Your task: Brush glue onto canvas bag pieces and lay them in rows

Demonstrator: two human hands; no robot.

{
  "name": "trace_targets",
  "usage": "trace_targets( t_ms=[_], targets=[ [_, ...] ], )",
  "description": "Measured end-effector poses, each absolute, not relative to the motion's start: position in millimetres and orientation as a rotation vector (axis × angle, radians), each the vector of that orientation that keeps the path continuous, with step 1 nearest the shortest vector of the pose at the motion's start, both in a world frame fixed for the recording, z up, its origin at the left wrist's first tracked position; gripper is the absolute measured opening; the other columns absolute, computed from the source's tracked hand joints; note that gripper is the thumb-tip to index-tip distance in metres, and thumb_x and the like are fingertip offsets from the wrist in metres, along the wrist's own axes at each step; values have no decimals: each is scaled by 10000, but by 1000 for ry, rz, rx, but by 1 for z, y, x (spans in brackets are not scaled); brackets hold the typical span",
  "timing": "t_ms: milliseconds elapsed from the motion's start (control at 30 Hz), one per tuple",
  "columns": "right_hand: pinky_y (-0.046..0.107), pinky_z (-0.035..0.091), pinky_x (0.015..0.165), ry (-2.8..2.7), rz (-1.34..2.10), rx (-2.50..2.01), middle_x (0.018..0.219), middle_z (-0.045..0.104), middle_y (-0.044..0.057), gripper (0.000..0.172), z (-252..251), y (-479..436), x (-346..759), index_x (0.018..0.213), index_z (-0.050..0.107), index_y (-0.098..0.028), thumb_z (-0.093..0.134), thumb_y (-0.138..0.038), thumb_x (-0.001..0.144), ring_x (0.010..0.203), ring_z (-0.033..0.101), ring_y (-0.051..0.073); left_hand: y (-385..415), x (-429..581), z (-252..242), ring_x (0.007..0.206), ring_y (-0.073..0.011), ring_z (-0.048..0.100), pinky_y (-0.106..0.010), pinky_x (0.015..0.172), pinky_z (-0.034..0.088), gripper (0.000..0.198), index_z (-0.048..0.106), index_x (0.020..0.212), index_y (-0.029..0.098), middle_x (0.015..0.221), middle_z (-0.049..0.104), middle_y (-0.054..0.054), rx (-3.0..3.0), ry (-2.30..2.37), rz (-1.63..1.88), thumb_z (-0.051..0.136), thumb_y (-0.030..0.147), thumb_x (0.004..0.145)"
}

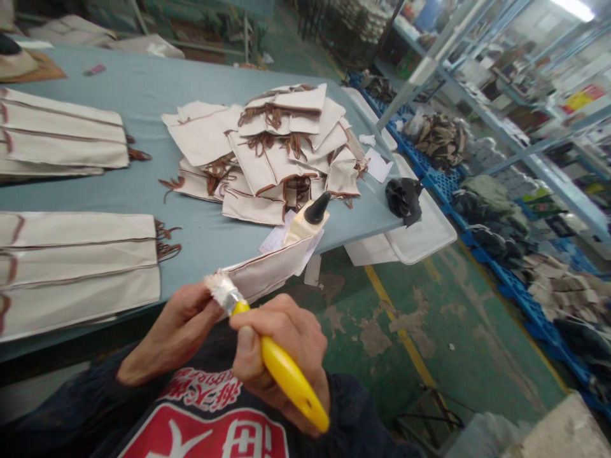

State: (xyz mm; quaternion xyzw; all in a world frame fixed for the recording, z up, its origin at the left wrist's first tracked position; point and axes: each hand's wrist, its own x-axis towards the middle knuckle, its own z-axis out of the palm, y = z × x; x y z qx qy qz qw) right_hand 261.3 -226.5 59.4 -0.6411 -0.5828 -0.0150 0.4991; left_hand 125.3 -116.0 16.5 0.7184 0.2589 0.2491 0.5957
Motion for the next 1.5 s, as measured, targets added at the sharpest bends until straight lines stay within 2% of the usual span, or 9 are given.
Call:
trace_targets(
  t_ms=[100, 200, 500, 700, 800, 967, 1167, 1333, 1500],
  targets=[
    [251, 522, 500, -1167, -37, -1463, 687, 626, -47, 157, 52, -229, 274, 913, 678, -225, 543, -170, 971, 537, 593, 109, -115, 122, 15, 694, -145, 580, -251, 648, 452, 220, 596, 826, 193, 803, 647, -1, 1772, 675, 574, 471, 195, 1007],
    [268, 498, 481, -1079, -67, -1414, 665, 602, -50, 153, 43, -229, 287, 900, 679, -220, 554, -207, 986, 512, 564, 116, -114, 116, 13, 571, -125, 477, -256, 558, 369, 276, 531, 725, 209, 665, 529, 33, 1924, 710, 605, 474, 177, 993],
    [291, 625, 717, -1524, -288, -1451, 858, 801, 13, 205, 13, -208, 311, 1145, 676, -224, 552, -119, 1020, 732, 761, 156, -118, 103, 16, 562, -138, 422, -282, 562, 354, 333, 387, 706, 248, 630, 491, 40, 2130, 397, 770, 439, 13, 936],
    [427, 638, 881, -1825, -214, -1271, 1035, 812, 123, 237, -14, -205, 323, 1205, 657, -185, 483, -297, 1090, 971, 780, 244, -123, 93, 32, 605, -141, 465, -274, 600, 410, 306, 328, 691, 249, 645, 498, 25, 1996, 469, 698, 426, 45, 898],
    [364, 617, 783, -1901, -230, -1269, 949, 798, 108, 214, -14, -202, 325, 1146, 677, -176, 502, -285, 1085, 857, 759, 221, -123, 91, 37, 622, -140, 496, -267, 613, 438, 278, 360, 677, 240, 657, 522, 19, 1892, 511, 643, 436, 82, 894],
    [266, 523, 556, -1767, -313, -1236, 728, 712, 16, 171, 2, -195, 333, 996, 678, -206, 533, -249, 1075, 583, 651, 153, -122, 94, 31, 900, -219, 727, -309, 821, 593, 217, 721, 924, 173, 903, 775, -70, 1859, 610, 585, 510, 129, 901],
    [325, 605, 632, -1495, -343, -1387, 736, 737, 23, 122, 12, -212, 373, 946, 719, -218, 651, -281, 1024, 670, 746, 212, -132, 82, 25, 1159, -271, 784, -379, 1037, 614, 421, 722, 1363, 179, 1285, 815, -131, 2029, 776, 652, 652, 196, 949],
    [357, 570, 631, -1405, -311, -1374, 741, 735, 49, 167, 29, -213, 398, 930, 751, -220, 663, -331, 1019, 674, 732, 230, -130, 83, 30, 1125, -276, 796, -367, 1020, 627, 417, 739, 1380, 270, 1266, 830, -79, 1990, 911, 757, 694, 301, 966],
    [307, 389, 457, -1323, -377, -1468, 586, 630, 6, 351, 62, -201, 420, 768, 714, -232, 655, -492, 996, 483, 558, 159, -114, 101, 37, 1178, -312, 769, -417, 1068, 595, 390, 793, 1298, 265, 1229, 843, -68, 1833, 973, 794, 589, 457, 1027]
  ],
)
